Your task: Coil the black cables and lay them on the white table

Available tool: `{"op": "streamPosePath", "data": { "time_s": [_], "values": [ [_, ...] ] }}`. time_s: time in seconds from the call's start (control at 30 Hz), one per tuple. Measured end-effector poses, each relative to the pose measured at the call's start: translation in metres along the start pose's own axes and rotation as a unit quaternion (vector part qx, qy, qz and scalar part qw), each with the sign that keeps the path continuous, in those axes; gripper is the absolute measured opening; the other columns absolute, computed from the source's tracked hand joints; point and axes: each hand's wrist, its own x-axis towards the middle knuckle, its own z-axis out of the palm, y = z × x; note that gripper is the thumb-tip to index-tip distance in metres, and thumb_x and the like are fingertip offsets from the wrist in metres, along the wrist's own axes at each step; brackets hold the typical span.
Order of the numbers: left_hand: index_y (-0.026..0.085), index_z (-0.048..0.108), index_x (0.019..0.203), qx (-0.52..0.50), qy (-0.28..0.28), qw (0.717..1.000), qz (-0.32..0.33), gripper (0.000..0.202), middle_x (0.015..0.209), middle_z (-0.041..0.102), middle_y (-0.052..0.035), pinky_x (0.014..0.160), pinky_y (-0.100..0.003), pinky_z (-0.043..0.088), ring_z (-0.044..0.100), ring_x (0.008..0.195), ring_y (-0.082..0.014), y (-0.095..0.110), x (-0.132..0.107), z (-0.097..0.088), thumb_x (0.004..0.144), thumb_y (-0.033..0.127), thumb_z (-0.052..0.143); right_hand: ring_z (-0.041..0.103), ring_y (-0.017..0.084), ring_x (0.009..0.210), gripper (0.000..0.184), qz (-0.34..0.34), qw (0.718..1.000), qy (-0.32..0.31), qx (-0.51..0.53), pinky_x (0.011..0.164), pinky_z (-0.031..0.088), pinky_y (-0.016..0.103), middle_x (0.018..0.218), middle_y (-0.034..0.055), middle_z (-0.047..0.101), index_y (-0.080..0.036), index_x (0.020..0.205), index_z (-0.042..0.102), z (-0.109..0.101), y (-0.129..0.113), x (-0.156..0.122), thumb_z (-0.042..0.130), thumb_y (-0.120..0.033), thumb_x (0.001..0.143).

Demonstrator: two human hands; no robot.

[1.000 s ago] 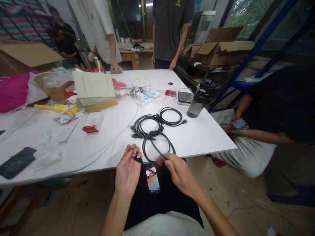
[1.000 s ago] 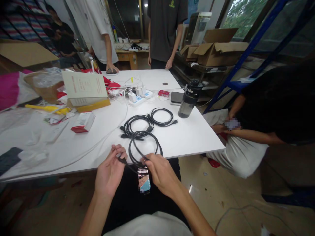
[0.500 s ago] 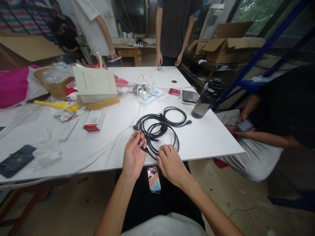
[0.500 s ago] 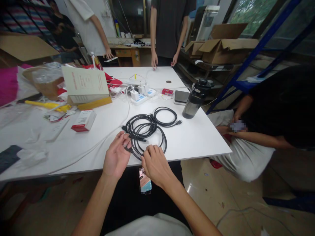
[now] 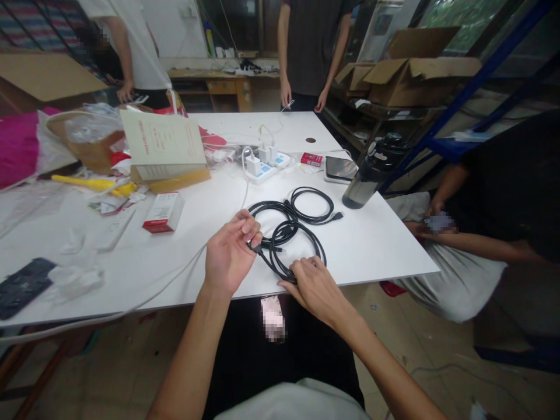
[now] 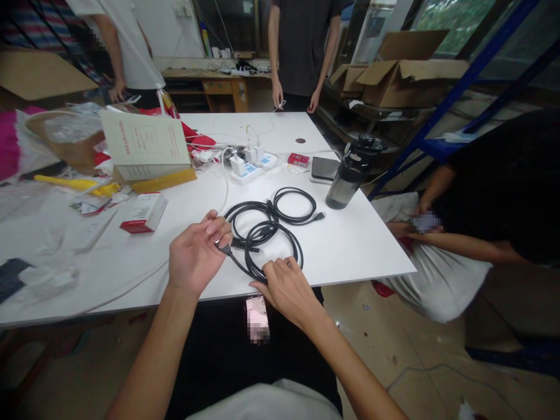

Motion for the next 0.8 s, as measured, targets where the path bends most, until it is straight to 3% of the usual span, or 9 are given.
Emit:
{"op": "streamPosePath", "data": {
  "time_s": [0.1,0.27,0.37,0.43,0.53,0.57,0.67,0.8],
  "values": [
    [0.012,0.071,0.095,0.003,-0.016,1.000,-0.009,0.013,0.072,0.043,0.0043,0.059,-0.021,0.045,0.045,0.064,-0.0090,0.003,0.003,0.007,0.083,0.008,0.070,0.061,0.021,0.074,0.040,-0.014,0.999,-0.007,0.033,0.074,0.039,0.034,0.081,0.0017,0.064,-0.020,0.097,0.052,-0.003,0.002,-0.001,0.050,-0.057,0.113],
    [0.016,0.070,0.094,0.039,-0.047,0.998,0.016,0.009,0.071,0.039,0.0040,0.058,-0.021,0.044,0.042,0.062,-0.0098,0.013,0.006,0.017,0.085,0.014,0.069,0.055,0.015,0.064,0.032,-0.048,0.998,0.040,0.032,0.062,0.028,0.033,0.076,-0.0009,0.060,-0.021,0.091,0.051,-0.019,0.012,0.005,0.040,-0.033,0.119],
    [0.021,0.070,0.099,0.145,-0.040,0.983,0.103,0.008,0.084,0.056,-0.0021,0.069,-0.025,0.052,0.056,0.073,-0.0136,0.016,0.020,0.017,0.092,0.025,0.068,0.050,0.015,0.063,0.032,-0.051,0.991,0.121,-0.007,0.063,0.028,0.033,0.074,-0.0003,0.059,-0.021,0.089,0.052,-0.026,0.028,0.026,0.042,-0.029,0.118],
    [0.024,0.071,0.109,0.262,-0.019,0.947,0.188,0.017,0.105,0.067,-0.0059,0.087,-0.030,0.055,0.065,0.094,-0.0179,0.013,0.037,0.011,0.094,0.032,0.071,0.050,0.015,0.066,0.031,-0.052,0.986,0.158,-0.033,0.065,0.028,0.033,0.075,0.0004,0.060,-0.020,0.089,0.055,-0.023,0.039,0.049,0.048,-0.033,0.117],
    [0.026,0.066,0.124,0.446,0.033,0.841,0.303,0.034,0.127,0.069,-0.0070,0.109,-0.037,0.050,0.065,0.123,-0.0235,0.003,0.073,-0.013,0.093,0.037,0.077,0.054,0.017,0.073,0.035,-0.066,0.988,0.133,-0.050,0.069,0.028,0.033,0.082,0.0029,0.066,-0.019,0.096,0.062,-0.002,0.054,0.088,0.048,-0.044,0.117],
    [0.026,0.064,0.127,0.494,0.047,0.811,0.311,0.036,0.130,0.069,-0.0082,0.112,-0.040,0.049,0.064,0.125,-0.0248,-0.001,0.085,-0.024,0.096,0.040,0.075,0.055,0.017,0.076,0.037,-0.073,0.990,0.108,-0.048,0.070,0.029,0.033,0.085,0.0037,0.067,-0.019,0.099,0.064,0.007,0.058,0.100,0.047,-0.046,0.117],
    [0.022,0.061,0.131,0.580,0.103,0.761,0.274,0.033,0.135,0.066,-0.0130,0.115,-0.045,0.050,0.066,0.126,-0.0266,-0.008,0.113,-0.061,0.102,0.038,0.066,0.057,0.019,0.085,0.043,-0.098,0.995,0.028,-0.016,0.077,0.031,0.033,0.094,0.0062,0.070,-0.017,0.105,0.068,0.036,0.069,0.125,0.047,-0.054,0.114],
    [0.020,0.063,0.125,0.667,0.093,0.694,0.257,0.029,0.128,0.065,-0.0137,0.112,-0.047,0.053,0.069,0.119,-0.0273,-0.012,0.123,-0.097,0.097,0.027,0.067,0.056,0.021,0.093,0.052,-0.077,0.996,0.002,0.049,0.086,0.032,0.035,0.095,0.0078,0.069,-0.016,0.098,0.071,0.058,0.080,0.130,0.046,-0.060,0.113]
  ]
}}
